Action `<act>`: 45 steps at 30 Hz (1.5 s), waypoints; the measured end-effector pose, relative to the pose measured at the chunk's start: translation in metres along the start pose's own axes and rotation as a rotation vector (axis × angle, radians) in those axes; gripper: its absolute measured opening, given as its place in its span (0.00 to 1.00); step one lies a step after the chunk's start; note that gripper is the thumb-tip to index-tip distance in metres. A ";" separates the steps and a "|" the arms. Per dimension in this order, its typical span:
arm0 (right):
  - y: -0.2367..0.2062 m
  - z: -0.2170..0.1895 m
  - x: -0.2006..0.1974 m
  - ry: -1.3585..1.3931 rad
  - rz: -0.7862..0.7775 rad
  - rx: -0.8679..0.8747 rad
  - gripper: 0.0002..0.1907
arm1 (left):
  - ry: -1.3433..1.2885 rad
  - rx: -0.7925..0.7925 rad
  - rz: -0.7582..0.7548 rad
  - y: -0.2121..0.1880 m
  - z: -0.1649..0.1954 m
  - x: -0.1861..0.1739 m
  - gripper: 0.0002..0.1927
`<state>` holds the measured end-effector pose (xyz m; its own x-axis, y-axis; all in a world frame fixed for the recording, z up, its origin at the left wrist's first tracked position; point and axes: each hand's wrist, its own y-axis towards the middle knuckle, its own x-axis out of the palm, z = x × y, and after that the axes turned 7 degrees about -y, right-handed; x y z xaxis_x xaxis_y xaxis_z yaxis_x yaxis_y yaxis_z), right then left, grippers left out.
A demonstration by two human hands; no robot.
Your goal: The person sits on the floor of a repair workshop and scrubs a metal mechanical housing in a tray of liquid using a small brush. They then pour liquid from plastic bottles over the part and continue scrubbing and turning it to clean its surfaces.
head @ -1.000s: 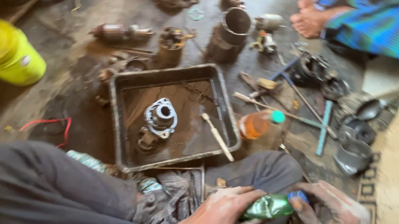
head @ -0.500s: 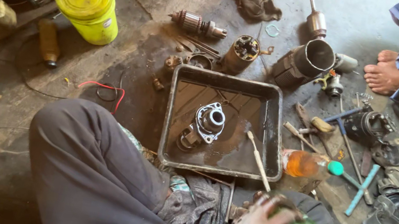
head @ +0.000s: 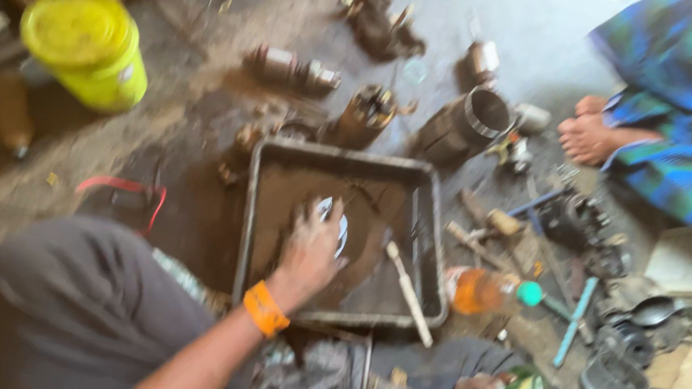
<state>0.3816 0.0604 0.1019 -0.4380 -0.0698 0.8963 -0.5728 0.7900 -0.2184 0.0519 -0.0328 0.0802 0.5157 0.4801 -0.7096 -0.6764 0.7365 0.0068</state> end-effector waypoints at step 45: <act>0.120 0.088 0.200 -1.650 -0.263 -0.976 0.14 | -1.563 -0.563 -0.117 0.010 -0.009 0.020 0.34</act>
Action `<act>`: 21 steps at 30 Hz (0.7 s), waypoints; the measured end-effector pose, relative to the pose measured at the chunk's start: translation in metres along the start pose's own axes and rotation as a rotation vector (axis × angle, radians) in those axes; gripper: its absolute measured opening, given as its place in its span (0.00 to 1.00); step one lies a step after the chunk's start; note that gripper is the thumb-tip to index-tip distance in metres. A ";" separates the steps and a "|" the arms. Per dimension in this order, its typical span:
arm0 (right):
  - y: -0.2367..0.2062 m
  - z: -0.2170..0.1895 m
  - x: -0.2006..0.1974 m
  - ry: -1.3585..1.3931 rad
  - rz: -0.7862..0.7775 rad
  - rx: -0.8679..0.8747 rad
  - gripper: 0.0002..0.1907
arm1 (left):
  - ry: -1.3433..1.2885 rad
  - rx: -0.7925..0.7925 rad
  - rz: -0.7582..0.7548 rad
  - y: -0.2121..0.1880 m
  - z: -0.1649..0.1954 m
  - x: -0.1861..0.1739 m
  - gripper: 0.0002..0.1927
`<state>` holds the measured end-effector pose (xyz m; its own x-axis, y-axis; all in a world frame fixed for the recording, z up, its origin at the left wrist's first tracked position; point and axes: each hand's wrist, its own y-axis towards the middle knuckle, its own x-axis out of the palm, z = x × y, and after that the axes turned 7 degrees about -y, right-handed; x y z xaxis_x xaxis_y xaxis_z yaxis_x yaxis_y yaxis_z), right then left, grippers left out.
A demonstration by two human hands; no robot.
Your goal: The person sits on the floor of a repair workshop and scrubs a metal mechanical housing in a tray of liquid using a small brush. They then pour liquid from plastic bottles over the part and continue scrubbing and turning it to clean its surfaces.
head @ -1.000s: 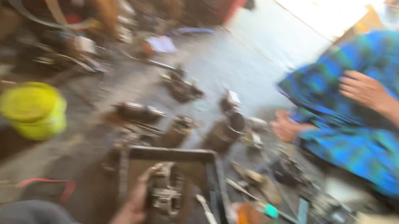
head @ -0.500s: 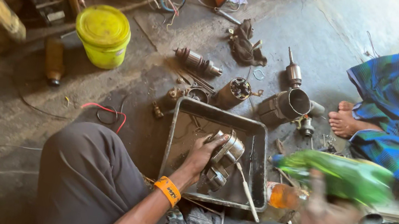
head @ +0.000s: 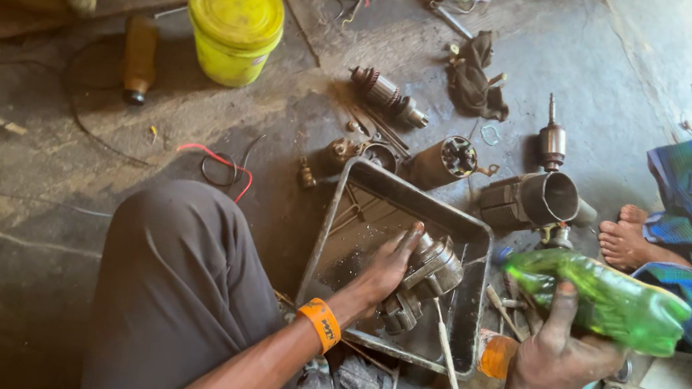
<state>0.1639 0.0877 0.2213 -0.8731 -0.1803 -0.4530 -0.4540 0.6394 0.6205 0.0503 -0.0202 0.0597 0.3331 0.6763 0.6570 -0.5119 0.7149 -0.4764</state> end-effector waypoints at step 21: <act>-0.001 -0.001 0.011 0.437 0.002 0.060 0.17 | -0.183 0.105 -0.055 -0.010 0.011 0.005 0.29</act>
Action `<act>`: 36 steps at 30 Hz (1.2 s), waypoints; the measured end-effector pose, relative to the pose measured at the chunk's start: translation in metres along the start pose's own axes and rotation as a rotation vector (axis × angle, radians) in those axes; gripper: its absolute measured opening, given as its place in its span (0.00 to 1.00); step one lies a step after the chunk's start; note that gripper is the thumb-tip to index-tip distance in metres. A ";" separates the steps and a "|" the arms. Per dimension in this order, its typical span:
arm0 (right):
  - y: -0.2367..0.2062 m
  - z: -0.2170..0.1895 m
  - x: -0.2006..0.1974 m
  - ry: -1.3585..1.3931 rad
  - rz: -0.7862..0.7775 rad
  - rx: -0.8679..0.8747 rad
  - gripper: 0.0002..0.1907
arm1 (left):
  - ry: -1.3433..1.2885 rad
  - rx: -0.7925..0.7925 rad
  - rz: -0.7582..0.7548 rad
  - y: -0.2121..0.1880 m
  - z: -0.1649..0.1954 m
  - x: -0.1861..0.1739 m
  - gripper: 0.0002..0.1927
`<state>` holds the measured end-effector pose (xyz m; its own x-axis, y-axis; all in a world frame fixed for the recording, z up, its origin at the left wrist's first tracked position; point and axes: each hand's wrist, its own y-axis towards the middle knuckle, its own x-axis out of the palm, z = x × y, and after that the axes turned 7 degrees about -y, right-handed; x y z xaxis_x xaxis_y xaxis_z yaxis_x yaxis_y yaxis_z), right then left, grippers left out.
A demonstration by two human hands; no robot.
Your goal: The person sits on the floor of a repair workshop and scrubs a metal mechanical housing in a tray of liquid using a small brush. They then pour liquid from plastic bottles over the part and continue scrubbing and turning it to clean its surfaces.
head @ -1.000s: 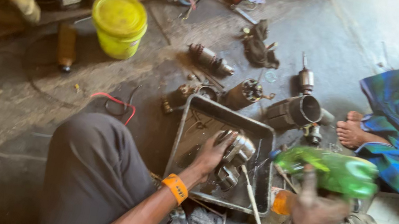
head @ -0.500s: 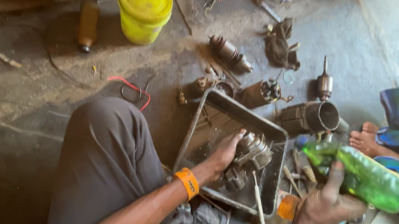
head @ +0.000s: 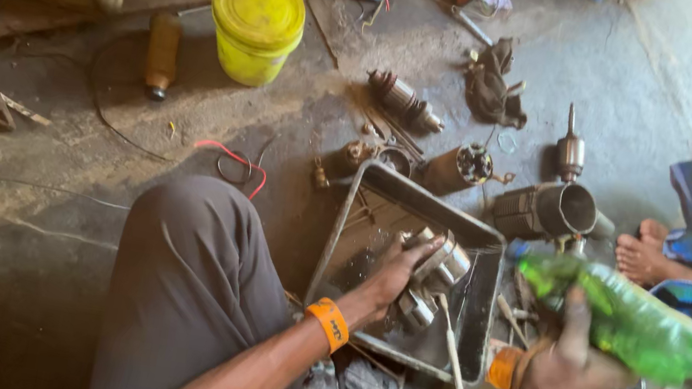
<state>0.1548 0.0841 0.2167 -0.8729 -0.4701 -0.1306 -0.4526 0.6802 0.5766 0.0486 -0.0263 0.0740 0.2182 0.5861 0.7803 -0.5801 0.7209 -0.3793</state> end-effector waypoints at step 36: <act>-0.062 -0.003 -0.025 -0.294 0.032 0.007 0.20 | 0.602 0.426 0.278 0.005 -0.010 -0.002 0.63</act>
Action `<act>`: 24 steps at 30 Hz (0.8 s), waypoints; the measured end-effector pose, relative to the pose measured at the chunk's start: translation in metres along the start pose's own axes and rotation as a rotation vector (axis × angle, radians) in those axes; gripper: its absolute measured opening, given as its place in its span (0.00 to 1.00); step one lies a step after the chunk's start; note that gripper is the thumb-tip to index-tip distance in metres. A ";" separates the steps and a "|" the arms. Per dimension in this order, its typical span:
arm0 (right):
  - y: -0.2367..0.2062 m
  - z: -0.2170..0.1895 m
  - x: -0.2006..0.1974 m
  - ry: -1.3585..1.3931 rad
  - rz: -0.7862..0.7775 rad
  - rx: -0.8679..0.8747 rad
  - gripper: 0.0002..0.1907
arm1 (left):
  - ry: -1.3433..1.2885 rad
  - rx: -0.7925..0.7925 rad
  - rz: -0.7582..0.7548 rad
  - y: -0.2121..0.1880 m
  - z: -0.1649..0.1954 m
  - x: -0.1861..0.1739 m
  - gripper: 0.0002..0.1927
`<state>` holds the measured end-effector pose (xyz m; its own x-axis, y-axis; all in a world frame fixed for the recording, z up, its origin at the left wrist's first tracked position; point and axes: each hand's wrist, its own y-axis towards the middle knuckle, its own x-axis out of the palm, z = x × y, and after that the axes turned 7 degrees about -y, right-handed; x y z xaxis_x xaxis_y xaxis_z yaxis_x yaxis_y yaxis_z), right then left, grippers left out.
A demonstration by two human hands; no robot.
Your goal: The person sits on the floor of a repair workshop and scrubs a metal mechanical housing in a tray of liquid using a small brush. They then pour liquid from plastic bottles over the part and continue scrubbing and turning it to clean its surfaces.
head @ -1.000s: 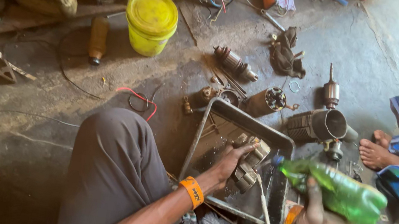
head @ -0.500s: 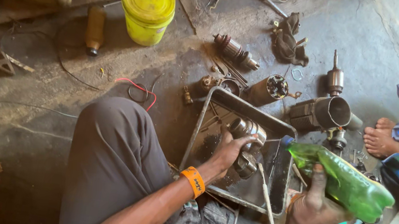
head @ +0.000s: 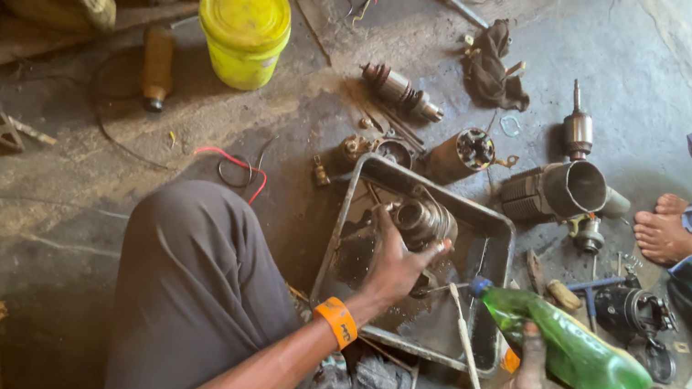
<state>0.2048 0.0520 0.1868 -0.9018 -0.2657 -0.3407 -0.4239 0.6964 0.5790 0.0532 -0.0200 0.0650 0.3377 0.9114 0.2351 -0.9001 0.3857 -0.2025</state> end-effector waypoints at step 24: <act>0.056 -0.009 0.009 0.153 0.065 -0.062 0.23 | -0.589 -0.188 -0.472 0.002 0.027 -0.018 0.41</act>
<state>0.1723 0.0823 0.2231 -0.9275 -0.3232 -0.1876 -0.3648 0.6739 0.6425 0.0375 -0.0397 0.0854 0.4247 0.4383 0.7922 -0.6178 0.7799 -0.1003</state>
